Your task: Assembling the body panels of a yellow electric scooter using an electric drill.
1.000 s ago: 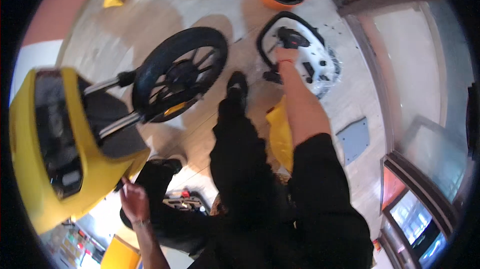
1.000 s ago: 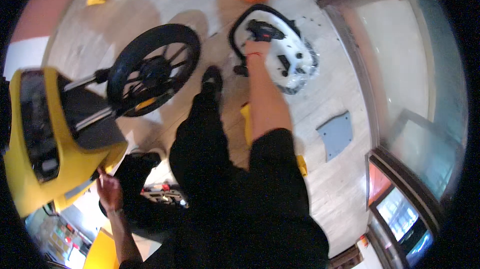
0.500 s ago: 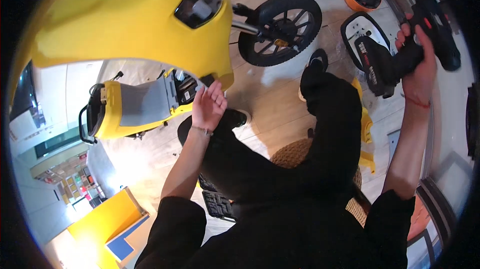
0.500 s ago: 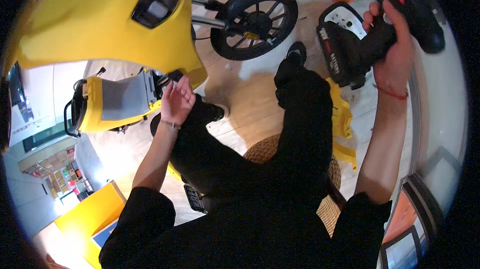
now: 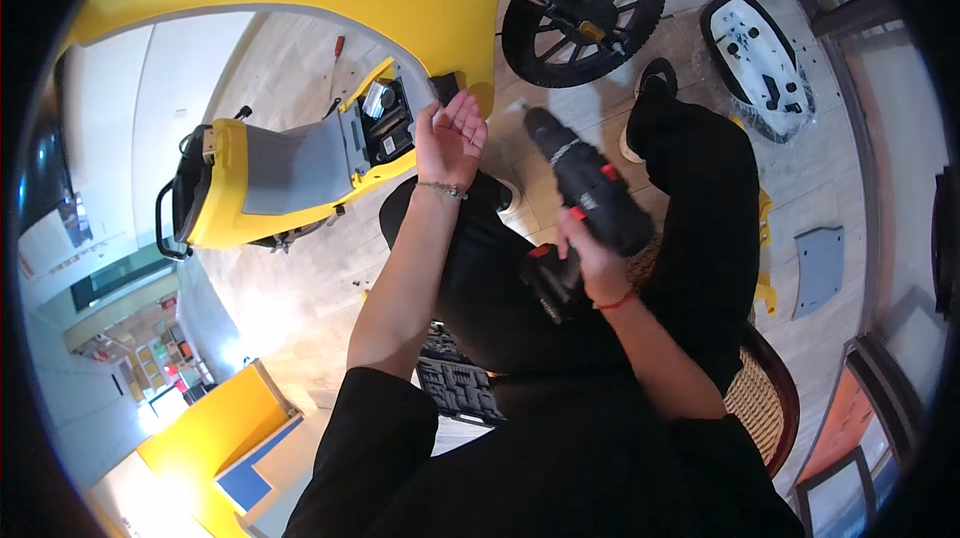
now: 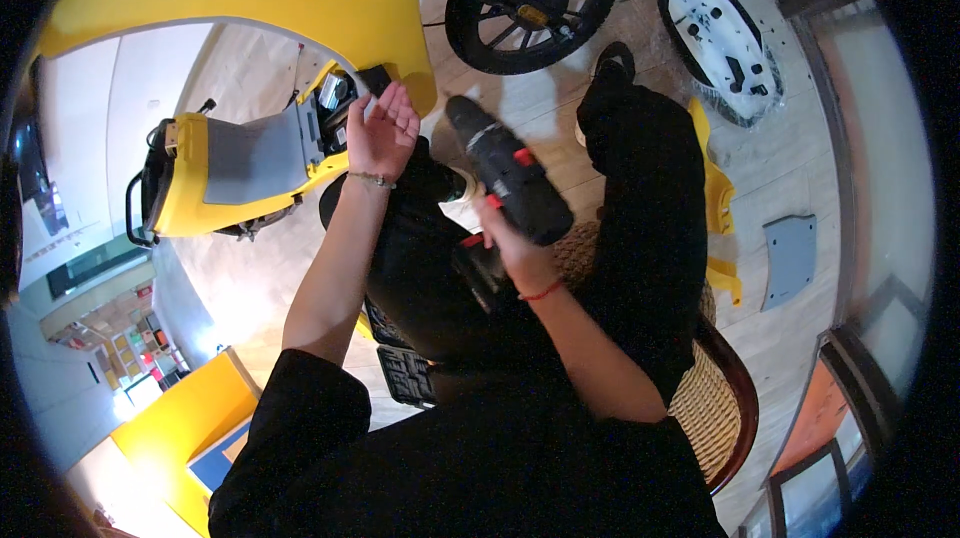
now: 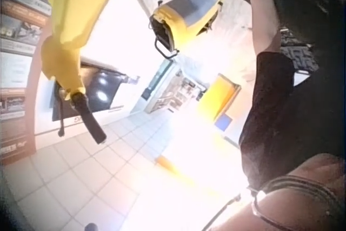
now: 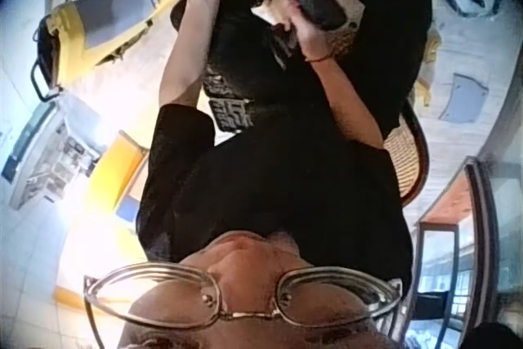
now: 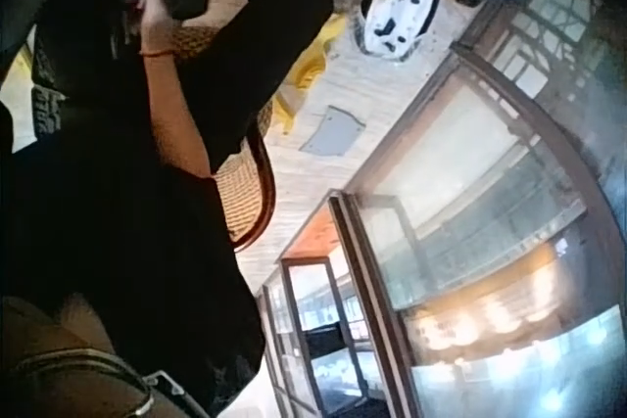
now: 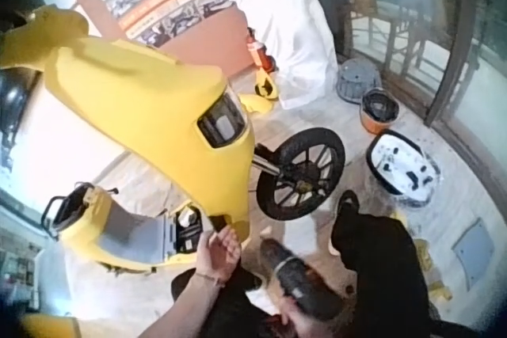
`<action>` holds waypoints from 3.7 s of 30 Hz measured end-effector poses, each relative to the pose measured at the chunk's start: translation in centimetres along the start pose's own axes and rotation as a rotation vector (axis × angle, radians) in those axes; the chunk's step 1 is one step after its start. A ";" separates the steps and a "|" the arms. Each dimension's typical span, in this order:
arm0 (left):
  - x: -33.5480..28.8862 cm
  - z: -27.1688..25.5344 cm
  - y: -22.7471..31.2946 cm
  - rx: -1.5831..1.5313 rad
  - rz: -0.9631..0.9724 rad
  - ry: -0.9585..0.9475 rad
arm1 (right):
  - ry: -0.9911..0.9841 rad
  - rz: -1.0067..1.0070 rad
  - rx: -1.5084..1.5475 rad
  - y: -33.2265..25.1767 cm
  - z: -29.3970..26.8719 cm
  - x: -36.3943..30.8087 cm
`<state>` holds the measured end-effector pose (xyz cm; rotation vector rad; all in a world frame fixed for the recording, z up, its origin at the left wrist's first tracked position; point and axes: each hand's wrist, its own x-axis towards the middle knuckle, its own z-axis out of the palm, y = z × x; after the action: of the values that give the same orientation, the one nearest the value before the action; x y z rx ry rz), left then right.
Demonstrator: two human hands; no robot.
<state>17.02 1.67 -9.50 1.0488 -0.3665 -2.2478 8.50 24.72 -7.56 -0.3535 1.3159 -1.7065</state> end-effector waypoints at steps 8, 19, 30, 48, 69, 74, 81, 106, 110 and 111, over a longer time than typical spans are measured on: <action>-0.1 0.5 -0.4 0.047 0.022 0.078 | -0.032 0.026 0.075 1.3 2.1 2.5; -0.4 1.0 -0.3 0.008 0.017 0.024 | -0.110 -0.471 -0.339 3.1 3.1 4.4; -0.5 0.7 -0.4 0.031 0.022 0.011 | -0.103 -0.594 -0.497 4.2 2.6 4.8; -1.0 1.7 -0.4 0.066 0.006 0.042 | -0.065 -0.572 -0.451 4.6 3.1 5.3; -0.8 1.1 -0.4 0.076 0.013 0.024 | -0.131 -0.479 -0.518 4.4 3.0 5.5; -0.8 1.4 -0.4 0.109 0.025 0.073 | -0.147 -0.349 -0.397 5.4 3.2 5.4; -0.9 1.2 -0.3 0.152 0.030 0.029 | -0.136 -0.266 -0.258 5.9 3.6 4.8; -0.9 0.9 0.5 0.225 -0.015 0.016 | -0.125 -0.466 -0.579 7.9 3.6 4.6; -1.2 1.2 0.2 0.208 0.022 0.020 | -0.109 -0.518 -0.500 6.5 3.6 4.9; -1.3 1.4 0.0 0.214 0.039 0.048 | -0.107 -0.517 -0.500 6.3 3.5 4.9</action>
<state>16.61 2.48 -7.87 1.1911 -0.6127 -2.1804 11.34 18.71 -13.16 -1.1406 1.6602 -1.7070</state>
